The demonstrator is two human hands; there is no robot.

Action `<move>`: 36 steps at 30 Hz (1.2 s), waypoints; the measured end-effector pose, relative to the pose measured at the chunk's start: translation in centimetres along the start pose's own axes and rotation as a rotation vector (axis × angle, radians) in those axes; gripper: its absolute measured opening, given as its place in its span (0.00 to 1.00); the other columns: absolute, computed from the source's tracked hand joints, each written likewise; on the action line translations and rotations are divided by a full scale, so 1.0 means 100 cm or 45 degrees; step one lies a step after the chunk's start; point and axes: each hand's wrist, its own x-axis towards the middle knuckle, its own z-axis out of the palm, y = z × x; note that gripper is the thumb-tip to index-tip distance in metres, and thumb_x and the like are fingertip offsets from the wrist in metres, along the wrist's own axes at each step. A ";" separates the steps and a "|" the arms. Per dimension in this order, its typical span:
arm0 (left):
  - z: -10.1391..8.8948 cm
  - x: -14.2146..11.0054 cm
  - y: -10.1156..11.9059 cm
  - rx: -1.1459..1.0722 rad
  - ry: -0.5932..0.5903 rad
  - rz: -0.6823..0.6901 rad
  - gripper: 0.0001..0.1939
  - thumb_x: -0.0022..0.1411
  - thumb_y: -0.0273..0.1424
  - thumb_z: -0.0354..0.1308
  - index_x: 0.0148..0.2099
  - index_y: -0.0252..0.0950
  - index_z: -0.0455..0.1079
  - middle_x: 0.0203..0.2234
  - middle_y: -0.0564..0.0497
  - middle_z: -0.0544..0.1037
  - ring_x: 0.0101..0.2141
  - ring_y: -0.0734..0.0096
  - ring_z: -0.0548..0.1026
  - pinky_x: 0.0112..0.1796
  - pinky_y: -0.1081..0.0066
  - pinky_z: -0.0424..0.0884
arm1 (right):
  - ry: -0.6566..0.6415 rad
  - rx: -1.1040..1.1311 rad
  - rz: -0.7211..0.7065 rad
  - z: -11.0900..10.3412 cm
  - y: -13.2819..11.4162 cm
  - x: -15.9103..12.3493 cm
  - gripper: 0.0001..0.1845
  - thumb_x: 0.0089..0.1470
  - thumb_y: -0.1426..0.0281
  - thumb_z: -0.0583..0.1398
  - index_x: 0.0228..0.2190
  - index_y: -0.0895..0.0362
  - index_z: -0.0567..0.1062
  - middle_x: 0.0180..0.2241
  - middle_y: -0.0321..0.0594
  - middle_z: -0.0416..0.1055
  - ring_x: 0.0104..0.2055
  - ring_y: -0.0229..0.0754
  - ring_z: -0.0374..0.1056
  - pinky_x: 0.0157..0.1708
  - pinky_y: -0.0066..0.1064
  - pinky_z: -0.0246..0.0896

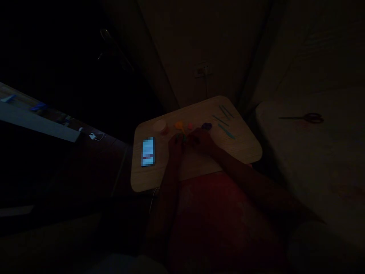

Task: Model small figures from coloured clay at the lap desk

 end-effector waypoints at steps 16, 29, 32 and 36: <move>0.003 -0.005 0.009 0.090 -0.176 0.000 0.28 0.55 0.56 0.71 0.38 0.34 0.79 0.20 0.53 0.75 0.22 0.74 0.71 0.23 0.74 0.67 | 0.335 -0.182 0.187 -0.007 -0.001 0.000 0.17 0.67 0.72 0.53 0.46 0.57 0.82 0.48 0.56 0.70 0.52 0.57 0.61 0.56 0.52 0.61; 0.004 -0.002 0.004 0.063 -0.129 -0.018 0.26 0.51 0.54 0.74 0.31 0.36 0.74 0.20 0.54 0.73 0.21 0.77 0.68 0.22 0.75 0.64 | 0.179 -0.320 0.123 -0.014 -0.010 -0.004 0.25 0.52 0.78 0.60 0.51 0.61 0.82 0.49 0.58 0.72 0.53 0.61 0.62 0.53 0.52 0.59; 0.003 -0.002 0.006 0.086 -0.156 -0.014 0.25 0.52 0.53 0.73 0.31 0.36 0.74 0.20 0.54 0.72 0.21 0.77 0.67 0.23 0.74 0.64 | 0.149 -0.309 0.113 -0.015 -0.008 -0.003 0.21 0.53 0.80 0.59 0.46 0.61 0.83 0.46 0.57 0.73 0.51 0.60 0.62 0.53 0.51 0.60; 0.002 -0.003 0.007 0.105 -0.188 0.003 0.23 0.54 0.52 0.72 0.32 0.36 0.75 0.21 0.53 0.72 0.21 0.76 0.67 0.23 0.74 0.63 | 0.183 -0.254 0.088 -0.015 -0.005 -0.002 0.20 0.55 0.83 0.56 0.42 0.59 0.84 0.43 0.54 0.73 0.50 0.57 0.63 0.54 0.48 0.60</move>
